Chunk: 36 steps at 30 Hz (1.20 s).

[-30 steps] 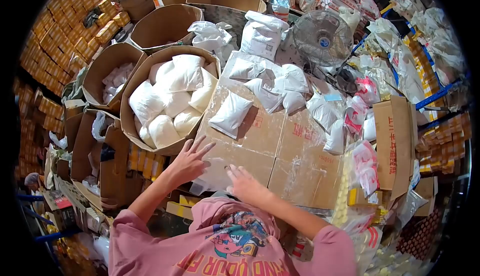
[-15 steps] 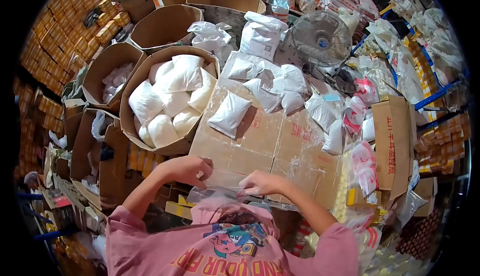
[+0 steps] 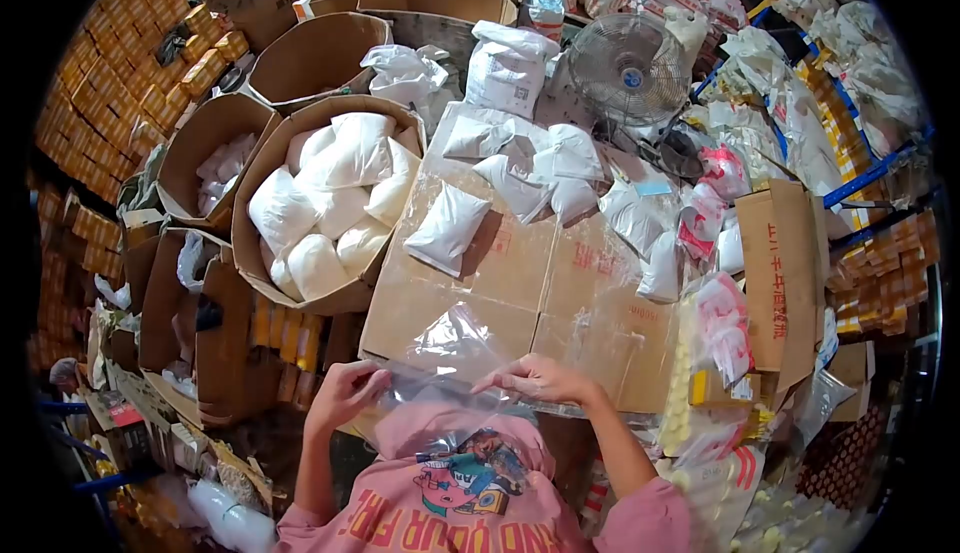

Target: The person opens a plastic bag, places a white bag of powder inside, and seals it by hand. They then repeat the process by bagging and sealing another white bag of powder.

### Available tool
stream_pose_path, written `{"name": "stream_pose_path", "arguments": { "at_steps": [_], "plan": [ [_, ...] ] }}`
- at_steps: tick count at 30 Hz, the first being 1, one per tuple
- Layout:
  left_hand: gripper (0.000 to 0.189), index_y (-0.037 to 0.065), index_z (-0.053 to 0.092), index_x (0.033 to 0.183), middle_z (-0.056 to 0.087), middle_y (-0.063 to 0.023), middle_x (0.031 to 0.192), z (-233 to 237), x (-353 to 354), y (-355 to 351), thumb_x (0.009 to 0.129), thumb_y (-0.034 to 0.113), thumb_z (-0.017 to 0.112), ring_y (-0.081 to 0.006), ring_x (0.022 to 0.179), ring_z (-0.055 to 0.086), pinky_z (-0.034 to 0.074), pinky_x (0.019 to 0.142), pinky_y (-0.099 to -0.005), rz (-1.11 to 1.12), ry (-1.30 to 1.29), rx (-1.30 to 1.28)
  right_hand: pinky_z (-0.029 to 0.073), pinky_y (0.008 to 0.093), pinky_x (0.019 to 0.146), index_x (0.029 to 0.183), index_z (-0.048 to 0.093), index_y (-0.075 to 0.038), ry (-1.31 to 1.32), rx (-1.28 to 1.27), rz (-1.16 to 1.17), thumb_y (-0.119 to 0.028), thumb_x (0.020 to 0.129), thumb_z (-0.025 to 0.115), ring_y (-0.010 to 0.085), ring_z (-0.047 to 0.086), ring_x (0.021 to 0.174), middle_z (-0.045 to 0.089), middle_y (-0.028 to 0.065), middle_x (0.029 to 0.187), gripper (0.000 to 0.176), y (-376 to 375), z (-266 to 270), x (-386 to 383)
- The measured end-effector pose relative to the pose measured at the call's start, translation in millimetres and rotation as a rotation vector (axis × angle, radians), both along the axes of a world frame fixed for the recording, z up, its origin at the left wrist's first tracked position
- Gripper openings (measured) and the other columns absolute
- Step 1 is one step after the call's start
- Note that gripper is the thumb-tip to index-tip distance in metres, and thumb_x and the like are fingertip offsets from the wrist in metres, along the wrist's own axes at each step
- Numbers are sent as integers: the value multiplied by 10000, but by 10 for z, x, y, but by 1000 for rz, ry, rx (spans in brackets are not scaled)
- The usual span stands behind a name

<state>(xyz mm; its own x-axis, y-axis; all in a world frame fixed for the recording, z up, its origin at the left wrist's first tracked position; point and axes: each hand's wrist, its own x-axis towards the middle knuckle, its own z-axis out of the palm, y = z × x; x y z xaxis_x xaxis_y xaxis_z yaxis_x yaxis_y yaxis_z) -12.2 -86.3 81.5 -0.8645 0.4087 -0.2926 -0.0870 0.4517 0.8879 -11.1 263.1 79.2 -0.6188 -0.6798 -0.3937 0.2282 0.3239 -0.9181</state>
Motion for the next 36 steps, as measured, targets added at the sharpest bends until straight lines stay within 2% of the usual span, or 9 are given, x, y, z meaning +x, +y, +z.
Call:
{"name": "stream_pose_path", "arguments": {
  "at_steps": [6, 12, 16, 19, 23, 26, 29, 32, 36],
  "plan": [
    [183, -36, 660, 912, 593, -8, 672, -272, 236, -98, 901, 146, 651, -69, 624, 528, 449, 588, -225, 247, -150, 153, 496, 309, 771, 1138, 693, -107, -44, -11, -50, -406, 984, 522, 122, 597, 860, 695, 43, 1044, 377, -94, -214, 64],
    [575, 95, 585, 1245, 426, -168, 1419, 204, -325, 173, 751, 288, 807, -321, 1285, 425, 378, 1045, -421, -111, 240, 133, 470, 331, 758, 897, 690, -20, 17, -20, 124, -395, 962, 553, 179, 603, 808, 653, 98, 820, 405, -502, -42, -276],
    [451, 53, 667, 1042, 421, -173, 1426, 80, -1030, 155, 738, 354, 810, -374, 1372, 291, 299, 1102, -487, -574, 253, 95, 446, 338, 696, 824, 662, 12, 59, -61, 300, -389, 944, 590, 178, 568, 745, 622, 78, 768, 425, -757, -70, -580],
    [356, 16, 602, 726, 610, -153, 1186, -141, -1368, 48, 765, 314, 794, -336, 1188, 499, 376, 1010, -424, -553, -164, 400, 457, 342, 752, 909, 661, 23, -14, -106, 296, -306, 931, 632, 193, 569, 787, 589, 84, 772, 331, -786, -194, -775],
    [215, 83, 583, 693, 587, -52, 742, -1150, -1464, -61, 801, 174, 745, -199, 806, 540, 435, 735, -320, -96, -294, 1146, 417, 256, 570, 818, 645, -16, -262, -330, -194, -285, 917, 660, 89, 516, 632, 583, 6, 715, 287, -742, -775, -784],
    [237, 84, 539, 742, 526, 15, 690, -1796, -1461, -71, 902, 201, 668, -64, 619, 458, 346, 541, -221, 235, -529, 740, 309, 203, 426, 881, 626, -65, -595, -384, -707, -227, 941, 628, 27, 438, 520, 541, -15, 649, 172, -851, -1585, -737],
    [229, 68, 546, 843, 480, 41, 628, -2617, -1642, 327, 975, 253, 577, -40, 527, 426, 309, 463, -221, 558, -442, 348, 321, 204, 445, 936, 616, -58, -367, -169, -1087, -229, 953, 606, 22, 444, 529, 515, -33, 631, 172, -1106, -2630, -907],
    [256, 24, 489, 1137, 441, 21, 598, -3279, -1974, 620, 1001, 239, 515, -54, 471, 397, 307, 417, -239, 698, -190, 312, 436, 338, 522, 994, 560, -27, -46, 275, -1213, -281, 937, 611, 241, 579, 571, 607, 87, 685, 265, -1217, -3592, -1174],
    [429, -47, 483, 1224, 637, -97, 847, -3650, -2550, 798, 999, 318, 492, -137, 629, 588, 495, 587, -285, 817, -143, 133, 483, 379, 607, 1032, 535, 22, 185, 554, -1115, -311, 918, 640, 277, 633, 640, 619, 156, 710, 368, -1225, -3791, -1685]
  ]
}}
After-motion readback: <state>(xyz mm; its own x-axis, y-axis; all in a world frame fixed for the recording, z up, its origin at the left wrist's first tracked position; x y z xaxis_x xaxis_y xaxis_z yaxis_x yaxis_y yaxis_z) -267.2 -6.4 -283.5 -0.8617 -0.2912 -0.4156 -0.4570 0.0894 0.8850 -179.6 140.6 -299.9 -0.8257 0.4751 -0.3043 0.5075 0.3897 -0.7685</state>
